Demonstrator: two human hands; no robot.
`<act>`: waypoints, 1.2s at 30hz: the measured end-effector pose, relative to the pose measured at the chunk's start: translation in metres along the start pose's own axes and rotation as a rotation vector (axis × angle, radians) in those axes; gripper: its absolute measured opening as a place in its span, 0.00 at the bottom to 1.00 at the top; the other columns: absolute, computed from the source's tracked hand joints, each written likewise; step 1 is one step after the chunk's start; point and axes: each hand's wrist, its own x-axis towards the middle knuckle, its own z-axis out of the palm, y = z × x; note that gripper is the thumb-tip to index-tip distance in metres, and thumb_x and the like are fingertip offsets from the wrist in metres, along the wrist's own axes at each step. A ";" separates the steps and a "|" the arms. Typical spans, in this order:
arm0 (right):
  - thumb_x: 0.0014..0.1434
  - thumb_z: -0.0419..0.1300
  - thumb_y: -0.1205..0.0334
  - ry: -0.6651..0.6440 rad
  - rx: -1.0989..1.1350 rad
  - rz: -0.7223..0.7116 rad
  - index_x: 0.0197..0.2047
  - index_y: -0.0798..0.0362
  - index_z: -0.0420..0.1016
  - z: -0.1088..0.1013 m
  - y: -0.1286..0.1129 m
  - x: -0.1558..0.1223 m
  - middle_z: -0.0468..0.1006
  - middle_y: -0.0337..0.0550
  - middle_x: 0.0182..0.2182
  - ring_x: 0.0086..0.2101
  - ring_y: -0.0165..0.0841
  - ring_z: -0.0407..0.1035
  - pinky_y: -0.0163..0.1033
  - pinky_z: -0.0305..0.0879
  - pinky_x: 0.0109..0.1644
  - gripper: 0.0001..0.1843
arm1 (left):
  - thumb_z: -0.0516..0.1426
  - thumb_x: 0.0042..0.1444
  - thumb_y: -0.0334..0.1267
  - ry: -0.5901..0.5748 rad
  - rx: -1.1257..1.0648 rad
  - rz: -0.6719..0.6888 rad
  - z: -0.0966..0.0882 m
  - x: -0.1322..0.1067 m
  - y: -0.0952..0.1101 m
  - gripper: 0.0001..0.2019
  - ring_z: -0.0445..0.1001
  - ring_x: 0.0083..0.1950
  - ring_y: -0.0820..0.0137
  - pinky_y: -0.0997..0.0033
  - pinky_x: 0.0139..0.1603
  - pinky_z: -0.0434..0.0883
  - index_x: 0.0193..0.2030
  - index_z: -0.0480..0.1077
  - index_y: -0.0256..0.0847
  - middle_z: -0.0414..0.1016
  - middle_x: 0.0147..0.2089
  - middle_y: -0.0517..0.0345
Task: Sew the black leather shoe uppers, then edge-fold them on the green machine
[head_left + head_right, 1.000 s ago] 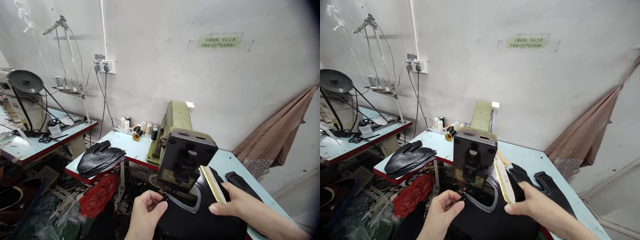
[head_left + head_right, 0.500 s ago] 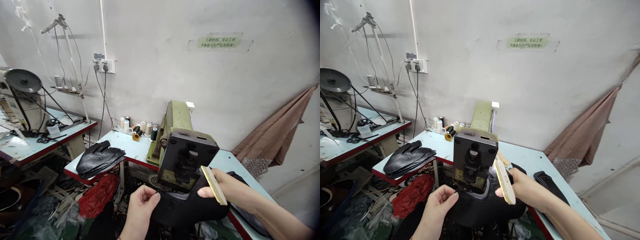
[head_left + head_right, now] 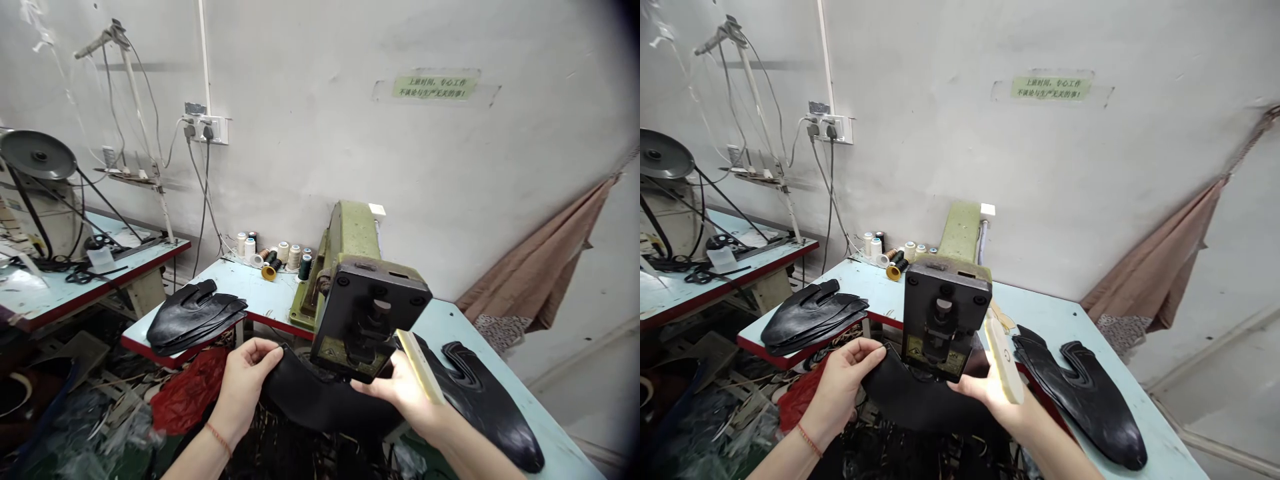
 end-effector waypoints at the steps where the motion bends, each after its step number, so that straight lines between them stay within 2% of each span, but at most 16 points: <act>1: 0.42 0.72 0.57 -0.015 0.050 0.027 0.37 0.50 0.78 0.005 0.002 -0.003 0.83 0.44 0.34 0.39 0.46 0.76 0.49 0.71 0.47 0.17 | 0.69 0.39 0.43 0.032 -0.037 -0.004 0.001 0.001 0.001 0.17 0.71 0.29 0.74 0.77 0.30 0.67 0.31 0.73 0.33 0.75 0.27 0.56; 3: 0.45 0.71 0.54 -0.056 0.138 0.068 0.41 0.50 0.78 0.017 0.004 -0.009 0.83 0.45 0.39 0.43 0.46 0.75 0.50 0.69 0.52 0.19 | 0.69 0.38 0.43 0.109 -0.169 -0.020 0.005 -0.002 -0.002 0.21 0.73 0.31 0.73 0.77 0.32 0.69 0.37 0.71 0.36 0.76 0.32 0.57; 5: 0.45 0.71 0.53 -0.038 0.233 0.087 0.43 0.51 0.78 0.029 0.007 -0.017 0.83 0.46 0.40 0.44 0.47 0.75 0.51 0.69 0.52 0.21 | 0.67 0.41 0.48 0.143 -0.319 -0.038 0.015 -0.013 -0.010 0.24 0.75 0.35 0.71 0.75 0.33 0.71 0.43 0.68 0.40 0.77 0.36 0.56; 7: 0.45 0.71 0.52 0.025 0.339 0.128 0.43 0.54 0.78 0.042 0.014 -0.024 0.84 0.47 0.38 0.43 0.50 0.76 0.52 0.70 0.49 0.23 | 0.67 0.41 0.51 0.051 -0.400 -0.062 0.028 -0.028 -0.023 0.27 0.77 0.39 0.66 0.72 0.37 0.73 0.45 0.68 0.41 0.79 0.41 0.53; 10: 0.41 0.72 0.52 0.180 0.434 0.176 0.40 0.56 0.79 0.060 0.030 -0.032 0.85 0.49 0.33 0.39 0.53 0.77 0.53 0.73 0.44 0.24 | 0.71 0.32 0.46 -0.175 -0.332 -0.114 0.048 -0.047 -0.045 0.28 0.78 0.42 0.57 0.65 0.41 0.74 0.41 0.73 0.36 0.81 0.40 0.47; 11: 0.39 0.73 0.52 0.234 0.457 0.192 0.39 0.57 0.79 0.065 0.035 -0.034 0.85 0.49 0.33 0.38 0.53 0.77 0.53 0.73 0.44 0.24 | 0.71 0.33 0.45 -0.187 -0.285 -0.131 0.053 -0.050 -0.050 0.25 0.78 0.42 0.55 0.64 0.41 0.74 0.39 0.75 0.34 0.81 0.39 0.45; 14: 0.35 0.75 0.52 0.369 0.524 0.233 0.34 0.58 0.80 0.081 0.044 -0.037 0.85 0.51 0.32 0.38 0.54 0.77 0.53 0.73 0.45 0.24 | 0.68 0.41 0.46 -0.057 -0.202 -0.148 0.060 -0.052 -0.057 0.19 0.79 0.37 0.56 0.62 0.39 0.75 0.35 0.77 0.32 0.82 0.34 0.46; 16: 0.35 0.75 0.53 0.391 0.593 0.229 0.35 0.58 0.80 0.087 0.041 -0.039 0.85 0.51 0.32 0.38 0.53 0.77 0.53 0.73 0.45 0.24 | 0.67 0.43 0.45 -0.018 -0.200 -0.152 0.058 -0.050 -0.052 0.18 0.79 0.35 0.57 0.61 0.38 0.76 0.34 0.77 0.32 0.82 0.32 0.47; 18: 0.38 0.74 0.55 0.341 0.696 0.202 0.38 0.57 0.79 0.088 0.034 -0.038 0.85 0.50 0.33 0.40 0.52 0.77 0.52 0.73 0.46 0.23 | 0.67 0.43 0.45 -0.042 -0.194 -0.148 0.055 -0.049 -0.044 0.17 0.79 0.35 0.57 0.62 0.38 0.76 0.35 0.77 0.32 0.82 0.33 0.47; 21: 0.45 0.72 0.60 0.239 0.826 0.136 0.49 0.51 0.76 0.076 0.024 -0.033 0.84 0.46 0.39 0.46 0.48 0.75 0.50 0.71 0.50 0.26 | 0.67 0.43 0.43 -0.053 -0.178 -0.155 0.048 -0.048 -0.031 0.17 0.79 0.35 0.58 0.62 0.38 0.76 0.36 0.76 0.33 0.82 0.33 0.48; 25: 0.53 0.66 0.65 0.134 0.846 0.061 0.58 0.43 0.67 0.056 0.022 -0.021 0.79 0.42 0.50 0.53 0.42 0.69 0.47 0.66 0.55 0.30 | 0.67 0.42 0.42 -0.015 -0.084 -0.143 0.037 -0.043 -0.020 0.15 0.78 0.33 0.61 0.66 0.35 0.75 0.35 0.75 0.33 0.82 0.32 0.50; 29: 0.52 0.66 0.66 0.094 0.825 0.013 0.61 0.41 0.63 0.053 0.024 -0.015 0.77 0.44 0.52 0.53 0.42 0.68 0.49 0.64 0.56 0.34 | 0.66 0.40 0.40 -0.041 0.058 -0.120 0.024 -0.030 -0.007 0.13 0.76 0.30 0.65 0.70 0.30 0.73 0.31 0.74 0.33 0.80 0.29 0.53; 32: 0.50 0.68 0.66 0.095 0.806 -0.016 0.61 0.39 0.61 0.055 0.025 -0.016 0.79 0.42 0.50 0.52 0.42 0.70 0.50 0.64 0.56 0.38 | 0.66 0.38 0.37 -0.074 0.200 -0.119 0.015 -0.017 0.013 0.11 0.74 0.27 0.67 0.73 0.26 0.70 0.27 0.73 0.34 0.78 0.25 0.57; 34: 0.48 0.69 0.65 0.136 0.810 -0.027 0.59 0.37 0.63 0.055 0.029 -0.017 0.80 0.39 0.46 0.49 0.41 0.71 0.49 0.65 0.54 0.36 | 0.66 0.36 0.35 -0.122 0.280 -0.122 0.011 -0.009 0.029 0.10 0.73 0.26 0.68 0.74 0.25 0.69 0.26 0.72 0.34 0.77 0.24 0.59; 36: 0.49 0.68 0.63 0.185 0.811 -0.031 0.54 0.37 0.67 0.054 0.035 -0.016 0.80 0.37 0.45 0.47 0.39 0.73 0.47 0.68 0.51 0.30 | 0.66 0.36 0.34 -0.188 0.345 -0.129 0.007 -0.002 0.045 0.09 0.73 0.26 0.69 0.75 0.25 0.69 0.25 0.72 0.35 0.76 0.24 0.60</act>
